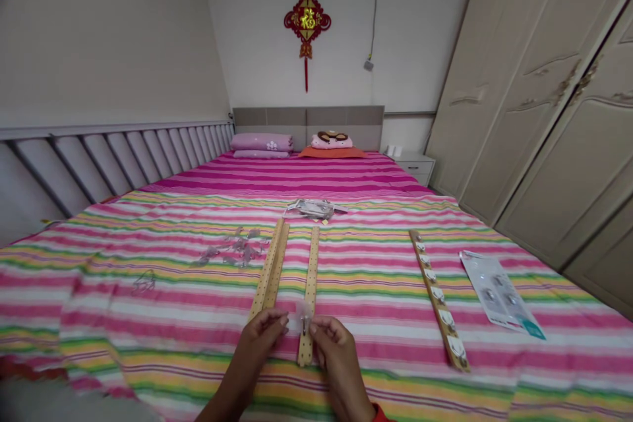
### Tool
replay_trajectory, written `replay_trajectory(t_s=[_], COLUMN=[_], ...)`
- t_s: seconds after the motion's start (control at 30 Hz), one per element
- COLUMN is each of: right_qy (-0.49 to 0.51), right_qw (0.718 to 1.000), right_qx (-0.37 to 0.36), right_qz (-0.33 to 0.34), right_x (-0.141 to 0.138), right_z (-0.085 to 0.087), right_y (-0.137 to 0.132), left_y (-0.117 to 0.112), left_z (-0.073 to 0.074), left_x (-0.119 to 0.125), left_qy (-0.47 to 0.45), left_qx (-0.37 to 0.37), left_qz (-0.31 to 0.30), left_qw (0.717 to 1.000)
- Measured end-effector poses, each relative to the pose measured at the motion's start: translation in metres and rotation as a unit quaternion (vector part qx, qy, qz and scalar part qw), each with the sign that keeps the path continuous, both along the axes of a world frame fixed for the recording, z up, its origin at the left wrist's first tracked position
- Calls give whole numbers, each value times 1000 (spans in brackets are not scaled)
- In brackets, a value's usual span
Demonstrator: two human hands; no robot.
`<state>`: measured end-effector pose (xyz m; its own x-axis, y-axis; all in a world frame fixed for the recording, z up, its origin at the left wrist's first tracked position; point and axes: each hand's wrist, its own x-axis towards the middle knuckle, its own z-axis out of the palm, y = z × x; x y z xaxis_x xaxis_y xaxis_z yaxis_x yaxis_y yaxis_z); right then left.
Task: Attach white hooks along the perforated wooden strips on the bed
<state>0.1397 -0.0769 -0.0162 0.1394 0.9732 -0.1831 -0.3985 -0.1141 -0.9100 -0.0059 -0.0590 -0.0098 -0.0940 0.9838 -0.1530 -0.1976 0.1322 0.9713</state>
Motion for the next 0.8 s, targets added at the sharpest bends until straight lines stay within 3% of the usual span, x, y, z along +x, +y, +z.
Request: replay_trajectory(t_s=[0.33, 0.6, 0.8], right_qy=[-2, -44, -44], right_qw=[1000, 999, 999], right_qx=[2, -3, 12], right_qz=[-5, -17, -23], right_x=[1, 5, 5], right_z=[-4, -33, -42], right_y=[-4, -7, -6], left_y=[3, 0, 1], left_z=[-13, -21, -31], left_x=[12, 18, 20], left_qy=[39, 62, 68], left_qx=[31, 22, 26], left_qz=[-30, -36, -46], left_qw=[998, 997, 996])
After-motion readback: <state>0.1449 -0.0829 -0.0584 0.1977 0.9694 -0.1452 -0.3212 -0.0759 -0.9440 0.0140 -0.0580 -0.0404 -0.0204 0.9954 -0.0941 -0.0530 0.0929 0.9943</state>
